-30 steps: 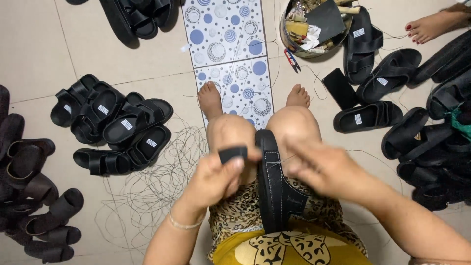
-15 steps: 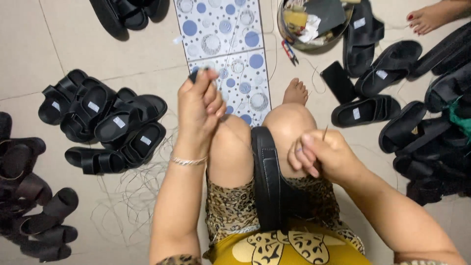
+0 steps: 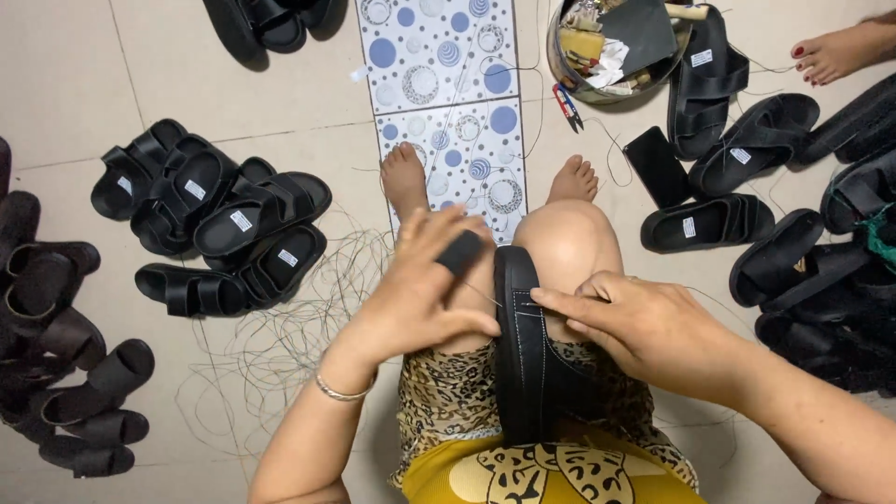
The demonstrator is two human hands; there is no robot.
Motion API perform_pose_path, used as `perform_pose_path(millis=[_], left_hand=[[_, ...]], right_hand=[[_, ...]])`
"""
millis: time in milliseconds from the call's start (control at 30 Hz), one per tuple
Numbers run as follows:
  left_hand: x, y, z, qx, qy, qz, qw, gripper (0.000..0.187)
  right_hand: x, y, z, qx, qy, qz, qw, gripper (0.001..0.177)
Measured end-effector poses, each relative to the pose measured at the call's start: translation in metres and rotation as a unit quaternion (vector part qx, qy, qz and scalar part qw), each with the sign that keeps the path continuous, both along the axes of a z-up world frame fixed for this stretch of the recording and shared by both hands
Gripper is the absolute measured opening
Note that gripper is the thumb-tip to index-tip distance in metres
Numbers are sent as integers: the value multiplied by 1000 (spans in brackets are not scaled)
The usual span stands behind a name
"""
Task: Hand-stitching the upper component of a black sandal to its sole using a needle and thread.
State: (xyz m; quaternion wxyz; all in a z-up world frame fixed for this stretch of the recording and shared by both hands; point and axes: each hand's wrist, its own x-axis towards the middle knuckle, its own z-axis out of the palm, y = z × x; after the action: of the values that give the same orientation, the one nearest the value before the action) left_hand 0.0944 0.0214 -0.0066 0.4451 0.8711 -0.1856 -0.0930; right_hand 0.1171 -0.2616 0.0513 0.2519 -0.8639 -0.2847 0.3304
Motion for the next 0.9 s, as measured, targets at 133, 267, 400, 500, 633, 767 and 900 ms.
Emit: perform_pose_path(millis=[133,267,400,500,633,767,900], left_hand=[[0,-11,3,29,21,-87,996,90],[-3,-14,-2,25,8,-83,996,87],[-6,-19,-8,-5,-22,-52,998,82],[-10,-23,-12,-15,-67,-23,997,84],[-10,-26,-13,-25,-88,6,996,77],[-26,-29,-22,-11,-96,55,994,78],[-45,-22,-18,-49,-240,84,966,19]], right_hand=[[4,4,-1,-31,-32,29,999,38],[5,6,1,-34,-37,43,998,44],[4,14,12,-21,-127,65,990,36],[1,25,10,-58,-143,102,983,34],[3,49,-1,-42,-198,99,974,21],[12,43,2,-21,-145,78,986,39],[10,21,-12,9,-130,57,990,37]])
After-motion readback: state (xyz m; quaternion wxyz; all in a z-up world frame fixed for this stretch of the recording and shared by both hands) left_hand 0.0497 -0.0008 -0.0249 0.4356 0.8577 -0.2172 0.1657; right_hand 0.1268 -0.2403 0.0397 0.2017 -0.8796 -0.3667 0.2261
